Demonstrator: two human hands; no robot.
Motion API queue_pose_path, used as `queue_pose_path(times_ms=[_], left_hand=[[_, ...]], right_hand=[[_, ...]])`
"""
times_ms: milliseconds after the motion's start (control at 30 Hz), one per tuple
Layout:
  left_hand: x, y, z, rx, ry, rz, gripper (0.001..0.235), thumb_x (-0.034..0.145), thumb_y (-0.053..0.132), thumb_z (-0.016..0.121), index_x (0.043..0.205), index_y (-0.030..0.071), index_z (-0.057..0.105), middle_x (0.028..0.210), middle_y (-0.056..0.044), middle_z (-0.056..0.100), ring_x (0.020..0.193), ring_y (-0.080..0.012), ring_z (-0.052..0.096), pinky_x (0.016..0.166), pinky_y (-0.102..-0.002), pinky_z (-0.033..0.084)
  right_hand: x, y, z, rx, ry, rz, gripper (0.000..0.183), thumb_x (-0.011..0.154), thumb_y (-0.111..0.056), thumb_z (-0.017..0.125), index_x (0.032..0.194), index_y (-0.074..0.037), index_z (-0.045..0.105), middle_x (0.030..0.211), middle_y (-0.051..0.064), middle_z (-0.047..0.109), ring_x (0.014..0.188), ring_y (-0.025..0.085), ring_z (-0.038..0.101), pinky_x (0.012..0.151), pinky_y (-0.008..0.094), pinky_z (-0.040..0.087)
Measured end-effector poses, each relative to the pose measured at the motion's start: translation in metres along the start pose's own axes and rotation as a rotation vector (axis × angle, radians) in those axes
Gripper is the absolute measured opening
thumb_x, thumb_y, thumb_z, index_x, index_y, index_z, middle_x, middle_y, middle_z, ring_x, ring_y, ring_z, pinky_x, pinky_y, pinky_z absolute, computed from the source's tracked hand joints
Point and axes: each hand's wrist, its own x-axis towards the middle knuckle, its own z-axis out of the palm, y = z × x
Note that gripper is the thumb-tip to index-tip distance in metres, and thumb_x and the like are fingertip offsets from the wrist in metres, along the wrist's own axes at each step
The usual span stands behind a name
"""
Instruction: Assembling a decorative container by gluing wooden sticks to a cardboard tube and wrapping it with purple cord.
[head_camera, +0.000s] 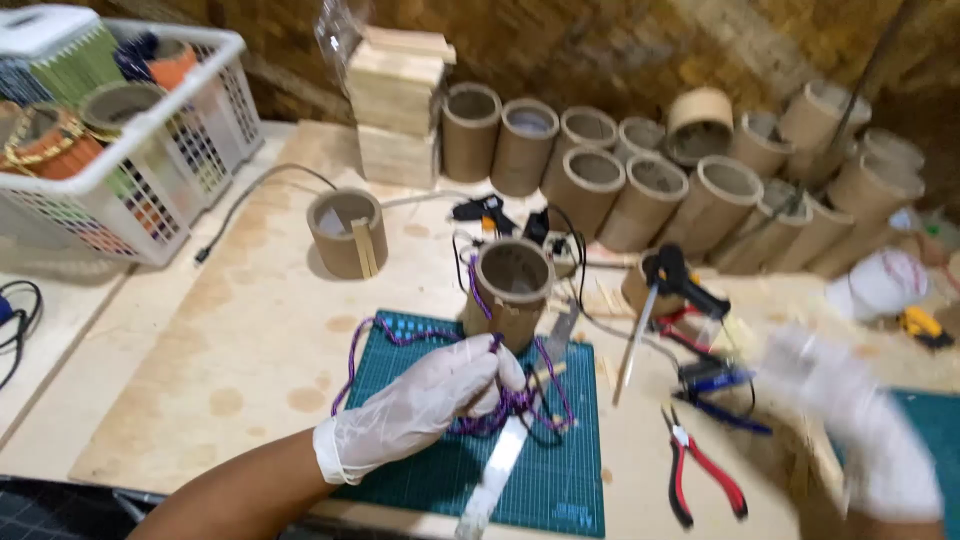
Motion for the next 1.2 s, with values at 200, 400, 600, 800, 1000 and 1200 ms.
queue_pose_path(times_ms=[200,400,600,800,1000,1200], left_hand=[[0.019,0.031,-0.006,0.181,-0.061,-0.069,0.038,0.109,0.031,0.04,0.103,0.008,0.07,0.073,0.0,0.049,0.067,-0.0115,0.046,0.066,-0.026,0.037],[0.045,0.037,-0.009,0.461,-0.146,0.138,0.031,0.109,0.024,0.04,0.104,0.014,0.069,0.102,-0.003,0.07,0.1,-0.0187,0.067,0.1,-0.032,0.048],[0.068,0.05,0.011,0.987,-0.167,0.302,0.033,0.104,0.028,0.042,0.127,0.014,0.061,0.081,-0.015,0.07,0.066,-0.0372,0.063,0.061,-0.047,0.044],[0.067,0.06,0.017,0.907,-0.066,0.341,0.03,0.101,0.026,0.048,0.125,0.021,0.066,0.114,-0.002,0.078,0.098,-0.027,0.074,0.081,-0.036,0.054],[0.064,0.064,0.002,0.845,-0.02,0.349,0.03,0.101,0.023,0.058,0.125,0.01,0.068,0.113,-0.007,0.076,0.104,-0.0235,0.072,0.092,-0.034,0.055],[0.076,0.038,0.008,1.031,-0.066,0.384,0.026,0.1,0.016,0.051,0.12,0.008,0.065,0.092,-0.014,0.067,0.084,-0.0339,0.068,0.078,-0.045,0.053]], right_hand=[[-0.122,-0.009,0.129,-1.51,-0.135,0.282,0.042,0.085,-0.043,0.087,0.126,-0.045,0.08,0.114,-0.019,0.085,0.109,-0.002,0.076,0.1,0.01,0.049],[-0.104,0.008,0.105,-1.05,-0.297,-0.762,0.037,0.075,-0.027,0.088,0.112,-0.029,0.088,0.102,-0.007,0.084,0.092,0.007,0.083,0.092,0.024,0.055],[-0.147,-0.075,0.209,-0.937,-0.526,-1.172,0.055,0.083,-0.023,0.083,0.135,-0.024,0.066,0.115,0.001,0.072,0.078,0.012,0.068,0.058,0.024,0.055],[-0.162,-0.083,0.231,-0.649,-0.473,-1.402,0.029,0.081,-0.009,0.08,0.11,-0.01,0.074,0.096,0.009,0.075,0.072,0.011,0.075,0.068,0.018,0.064],[-0.17,-0.078,0.235,-0.454,-0.27,-1.219,0.04,0.071,0.001,0.085,0.109,-0.005,0.073,0.102,0.009,0.075,0.085,0.013,0.073,0.074,0.021,0.061],[-0.16,-0.073,0.251,-0.591,-0.407,-1.316,0.042,0.079,-0.012,0.085,0.118,-0.011,0.071,0.105,0.006,0.078,0.088,0.013,0.08,0.077,0.022,0.066]])
